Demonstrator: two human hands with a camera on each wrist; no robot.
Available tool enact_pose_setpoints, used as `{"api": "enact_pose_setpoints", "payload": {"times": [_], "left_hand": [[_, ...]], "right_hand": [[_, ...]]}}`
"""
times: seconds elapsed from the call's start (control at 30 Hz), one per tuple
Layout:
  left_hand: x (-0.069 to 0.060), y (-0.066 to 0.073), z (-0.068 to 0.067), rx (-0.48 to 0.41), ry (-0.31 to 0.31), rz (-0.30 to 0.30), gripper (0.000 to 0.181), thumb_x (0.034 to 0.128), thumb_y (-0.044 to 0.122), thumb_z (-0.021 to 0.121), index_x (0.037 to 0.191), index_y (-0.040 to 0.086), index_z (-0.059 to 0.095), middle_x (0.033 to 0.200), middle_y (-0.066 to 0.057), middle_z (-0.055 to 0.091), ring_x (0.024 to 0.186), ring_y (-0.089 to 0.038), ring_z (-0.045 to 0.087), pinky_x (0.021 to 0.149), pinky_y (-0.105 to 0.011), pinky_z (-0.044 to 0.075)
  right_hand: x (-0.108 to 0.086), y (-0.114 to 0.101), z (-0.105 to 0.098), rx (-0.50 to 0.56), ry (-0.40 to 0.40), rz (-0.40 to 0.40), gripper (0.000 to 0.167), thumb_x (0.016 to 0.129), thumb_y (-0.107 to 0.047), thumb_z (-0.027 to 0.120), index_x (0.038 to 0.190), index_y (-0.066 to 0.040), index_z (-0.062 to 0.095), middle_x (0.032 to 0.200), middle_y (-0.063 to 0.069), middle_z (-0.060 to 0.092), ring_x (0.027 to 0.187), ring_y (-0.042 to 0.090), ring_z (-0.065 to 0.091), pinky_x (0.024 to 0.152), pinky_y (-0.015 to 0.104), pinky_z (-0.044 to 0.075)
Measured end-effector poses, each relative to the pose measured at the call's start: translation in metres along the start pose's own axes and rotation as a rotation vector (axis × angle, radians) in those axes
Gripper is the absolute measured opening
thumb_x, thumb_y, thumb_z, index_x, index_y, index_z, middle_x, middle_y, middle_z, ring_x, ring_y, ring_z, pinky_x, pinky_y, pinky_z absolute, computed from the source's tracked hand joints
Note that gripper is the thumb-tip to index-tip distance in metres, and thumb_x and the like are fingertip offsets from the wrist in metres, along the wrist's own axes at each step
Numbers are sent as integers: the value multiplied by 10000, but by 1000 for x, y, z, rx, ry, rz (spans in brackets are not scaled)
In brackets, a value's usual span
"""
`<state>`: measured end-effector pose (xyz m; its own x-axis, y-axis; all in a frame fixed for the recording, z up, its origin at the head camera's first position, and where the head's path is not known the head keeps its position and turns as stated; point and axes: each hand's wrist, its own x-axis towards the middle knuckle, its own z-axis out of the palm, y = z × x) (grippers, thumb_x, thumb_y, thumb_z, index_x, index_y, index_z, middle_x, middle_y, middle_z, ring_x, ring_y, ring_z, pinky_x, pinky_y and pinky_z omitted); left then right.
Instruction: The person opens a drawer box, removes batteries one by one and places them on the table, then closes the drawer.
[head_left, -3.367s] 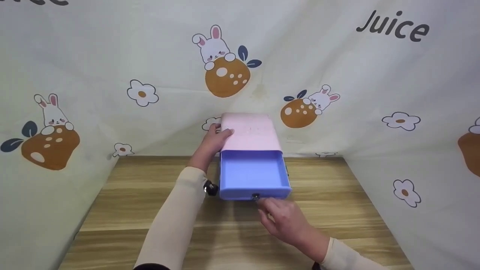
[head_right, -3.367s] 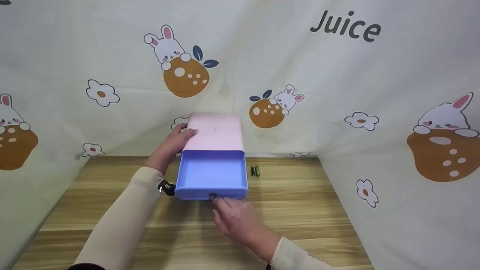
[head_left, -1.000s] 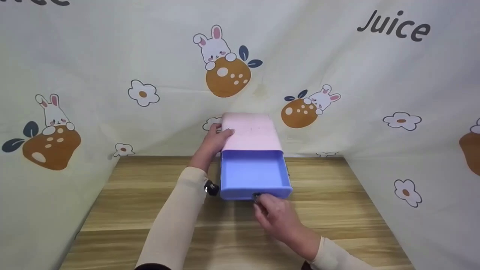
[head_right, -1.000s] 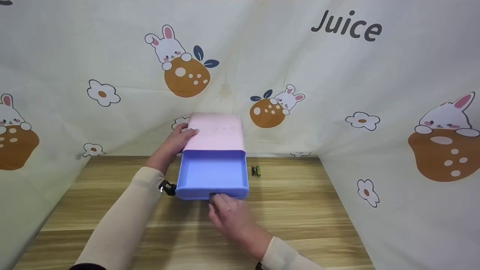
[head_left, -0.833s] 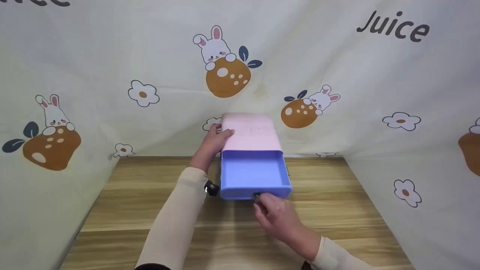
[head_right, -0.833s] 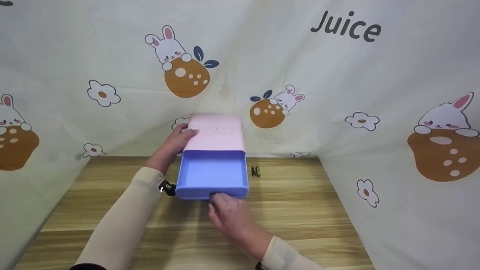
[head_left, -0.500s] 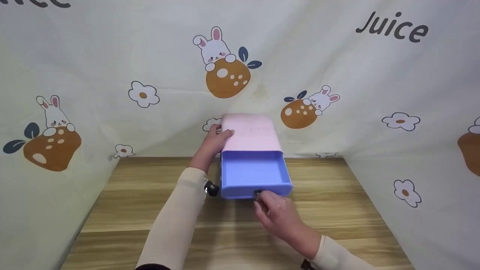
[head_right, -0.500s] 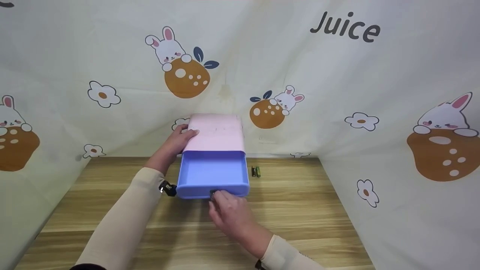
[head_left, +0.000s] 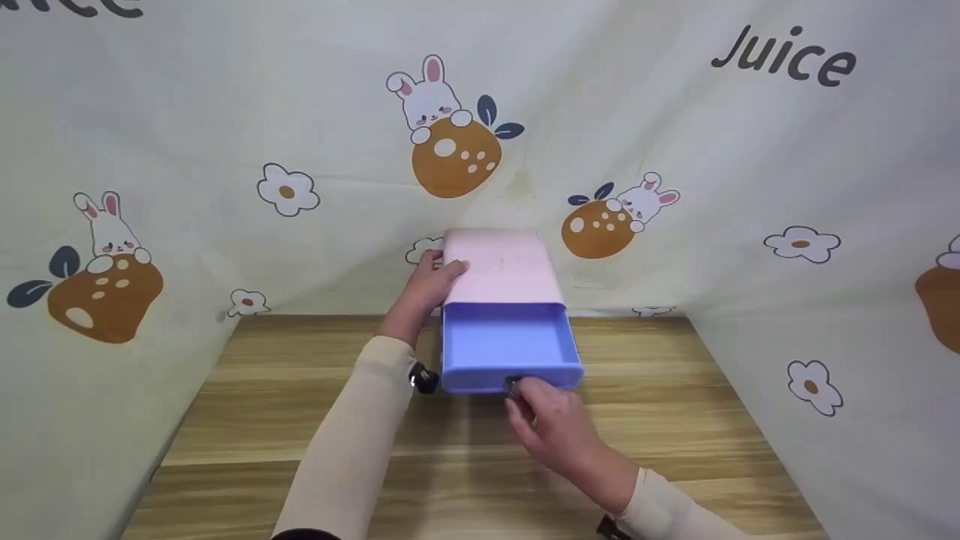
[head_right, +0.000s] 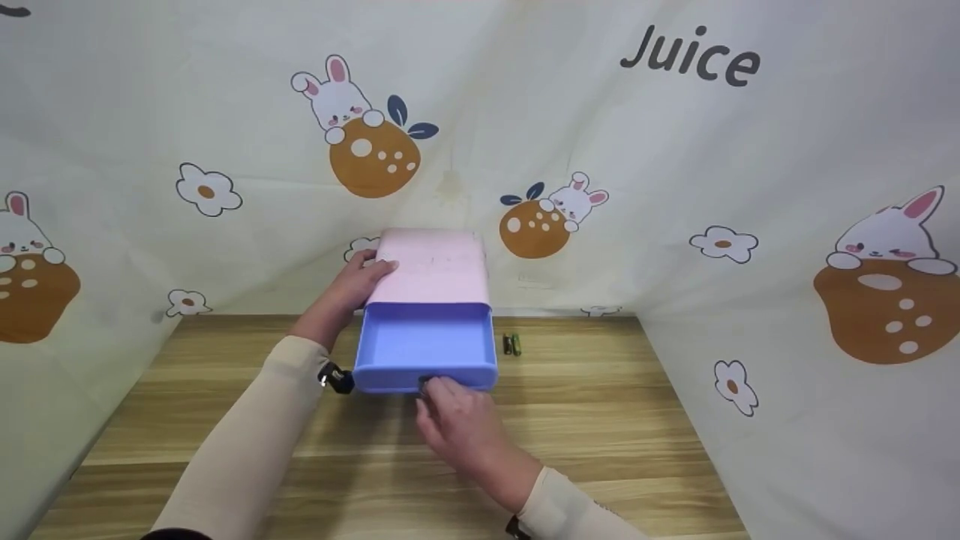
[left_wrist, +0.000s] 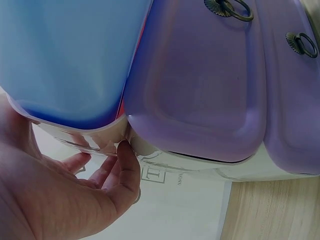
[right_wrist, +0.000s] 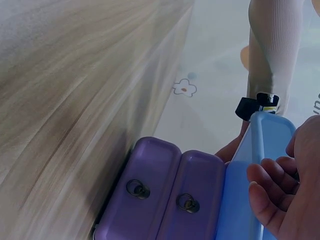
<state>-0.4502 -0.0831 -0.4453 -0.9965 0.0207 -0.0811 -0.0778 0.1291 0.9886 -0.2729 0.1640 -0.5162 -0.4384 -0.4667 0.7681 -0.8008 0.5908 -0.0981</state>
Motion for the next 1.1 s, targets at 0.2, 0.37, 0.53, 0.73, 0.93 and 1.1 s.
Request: {"api": "enact_pose_setpoints", "payload": {"times": [0.2,0.37,0.53,0.73,0.93,1.1], "left_hand": [[0,2,0,19,4,-19,830,1042,439,679,1701,97,309,1685,-237,404,1445,-343,508,1192,-483,444],[0,2,1,19,4,-32,837,1044,444,678,1711,113,295,1689,-235,398,1441,-350,519,1185,-495,456],[-1,2,1,28,10,-34,831,1044,438,673,1709,108,300,1692,-240,398,1435,-350,527,1184,-491,460],[-2,2,1,36,16,-22,819,1043,432,673,1696,91,314,1671,-245,419,1409,-345,542,1173,-480,467],[0,1,2,10,12,-1,807,1036,394,676,1682,59,327,1612,-262,471,1378,-362,569,1145,-472,489],[1,1,2,17,19,-7,806,1041,390,678,1686,61,324,1630,-257,457,1394,-353,557,1154,-467,486]], "right_hand": [[3,2,1,-8,-20,28,218,889,-33,809,914,-106,606,791,-53,573,665,28,516,558,185,456],[6,3,3,-1,-28,34,222,890,-25,811,917,-104,606,798,-45,579,670,42,523,563,188,471],[10,5,7,-6,-28,34,235,881,-22,820,906,-100,600,788,-34,575,668,42,511,559,185,465],[12,7,9,-12,-13,28,236,878,-30,823,907,-93,597,786,-28,570,662,55,510,548,217,475],[15,10,10,-21,-4,22,225,880,-45,815,897,-97,597,777,-35,554,659,52,503,544,220,450],[17,12,11,-24,-5,33,226,882,-49,820,895,-103,601,781,-35,564,658,55,513,545,222,456]]}}
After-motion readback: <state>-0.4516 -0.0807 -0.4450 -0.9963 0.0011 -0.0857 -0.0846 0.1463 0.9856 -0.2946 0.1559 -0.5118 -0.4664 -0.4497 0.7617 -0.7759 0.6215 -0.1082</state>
